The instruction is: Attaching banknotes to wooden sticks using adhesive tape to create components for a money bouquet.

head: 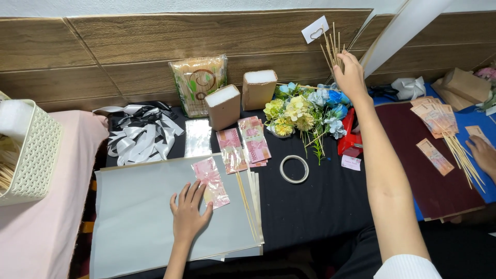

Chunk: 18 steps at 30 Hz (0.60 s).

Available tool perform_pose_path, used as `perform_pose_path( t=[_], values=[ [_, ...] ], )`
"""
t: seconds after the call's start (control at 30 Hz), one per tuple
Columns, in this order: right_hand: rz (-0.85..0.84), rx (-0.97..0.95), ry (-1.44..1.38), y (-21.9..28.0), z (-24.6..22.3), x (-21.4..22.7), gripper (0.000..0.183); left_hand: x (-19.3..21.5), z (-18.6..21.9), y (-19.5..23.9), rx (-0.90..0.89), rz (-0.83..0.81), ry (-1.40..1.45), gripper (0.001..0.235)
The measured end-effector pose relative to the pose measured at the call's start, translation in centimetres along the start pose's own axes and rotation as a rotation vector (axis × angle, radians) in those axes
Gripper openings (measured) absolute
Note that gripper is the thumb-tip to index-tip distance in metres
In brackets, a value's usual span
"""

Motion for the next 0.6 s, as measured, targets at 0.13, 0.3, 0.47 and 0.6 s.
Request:
perform_pose_path(
  t=[0.13, 0.3, 0.47, 0.6],
  values=[
    [0.079, 0.095, -0.006, 0.2, 0.5, 0.5, 0.030, 0.2, 0.1, 0.1, -0.002, 0.014, 0.020, 0.063],
    [0.104, 0.077, -0.011, 0.5, 0.5, 0.9, 0.024, -0.5, -0.3, 0.1, -0.008, 0.002, 0.005, 0.065],
    [0.074, 0.065, -0.026, 0.2, 0.2, 1.3, 0.032, -0.2, -0.2, 0.0, -0.001, -0.006, 0.015, 0.064],
    [0.027, 0.020, -0.054, 0.2, 0.9, 0.7, 0.041, -0.2, -0.1, 0.0, 0.005, -0.013, 0.022, 0.064]
  ],
)
Point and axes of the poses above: each hand's wrist, its own y-axis away from the middle knuckle, its own x-axis out of the back of the hand, z = x × y, the point moved 4 cm from there along -y, towards the middle knuckle, and after that the axes turned 14 degrees about x, right-handed, at the moved point
